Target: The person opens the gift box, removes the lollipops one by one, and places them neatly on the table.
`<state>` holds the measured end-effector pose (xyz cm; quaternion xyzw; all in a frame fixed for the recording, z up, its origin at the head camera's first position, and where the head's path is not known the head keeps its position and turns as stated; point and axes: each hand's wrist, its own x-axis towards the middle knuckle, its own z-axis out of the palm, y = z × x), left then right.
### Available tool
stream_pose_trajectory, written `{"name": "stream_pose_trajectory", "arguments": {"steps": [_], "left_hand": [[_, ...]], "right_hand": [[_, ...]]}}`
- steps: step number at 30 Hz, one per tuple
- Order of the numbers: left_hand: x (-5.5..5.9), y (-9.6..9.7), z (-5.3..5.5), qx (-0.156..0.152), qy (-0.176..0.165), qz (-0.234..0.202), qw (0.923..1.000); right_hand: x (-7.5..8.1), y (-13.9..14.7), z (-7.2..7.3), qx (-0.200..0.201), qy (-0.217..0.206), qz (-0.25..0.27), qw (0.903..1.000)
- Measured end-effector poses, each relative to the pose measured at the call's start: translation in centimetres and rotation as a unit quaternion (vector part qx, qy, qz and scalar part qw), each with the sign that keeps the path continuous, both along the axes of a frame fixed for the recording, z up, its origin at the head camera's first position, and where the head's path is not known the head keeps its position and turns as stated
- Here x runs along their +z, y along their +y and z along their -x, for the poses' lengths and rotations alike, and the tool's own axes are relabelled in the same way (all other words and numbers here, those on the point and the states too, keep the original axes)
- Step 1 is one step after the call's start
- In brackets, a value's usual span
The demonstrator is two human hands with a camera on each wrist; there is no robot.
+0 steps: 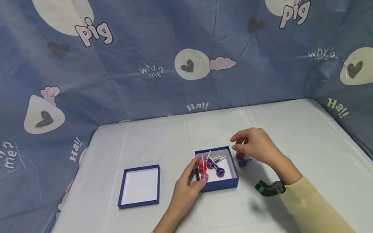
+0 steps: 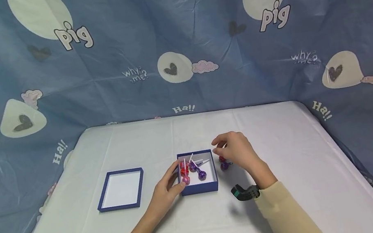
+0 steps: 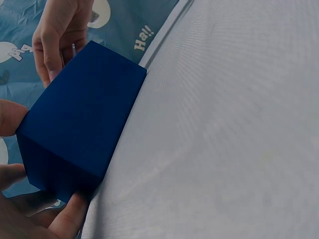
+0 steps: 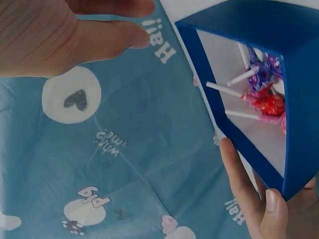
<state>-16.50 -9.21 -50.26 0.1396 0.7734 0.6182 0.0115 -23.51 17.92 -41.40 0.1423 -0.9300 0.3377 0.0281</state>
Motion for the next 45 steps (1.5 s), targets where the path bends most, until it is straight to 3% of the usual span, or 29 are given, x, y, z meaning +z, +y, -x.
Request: {"name": "stream_pose_trajectory", "arguments": {"steps": [1,7,8,19,29,45], "left_hand": [[0.5,0.1,-0.2,0.0,-0.002,-0.004,1.0],[0.5,0.1,-0.2,0.0,0.001,-0.008,1.0],[0.0,0.0,-0.1,0.0,0.003,-0.005,1.0],[0.1,0.1,0.0,-0.003,0.005,-0.008,1.0],[3.1,0.3,-1.4,-0.005,0.005,-0.009,0.9999],[3.3,0.2,-1.3,-0.016,0.016,0.001,0.9997]], "right_hand": [[0.0,-0.2,0.0,0.001,-0.004,0.001,1.0],[0.0,-1.3,-0.2,0.005,-0.024,0.007,0.9997],[0.0,-1.5,-0.1,0.006,-0.023,0.007,0.9997],[-0.7,-2.9,0.0,0.025,-0.005,-0.012,0.9996],[-1.4,-3.7,0.0,0.02,-0.009,-0.02,0.9996],[-2.6,-5.1,0.0,0.039,0.016,-0.051,0.9978]]}}
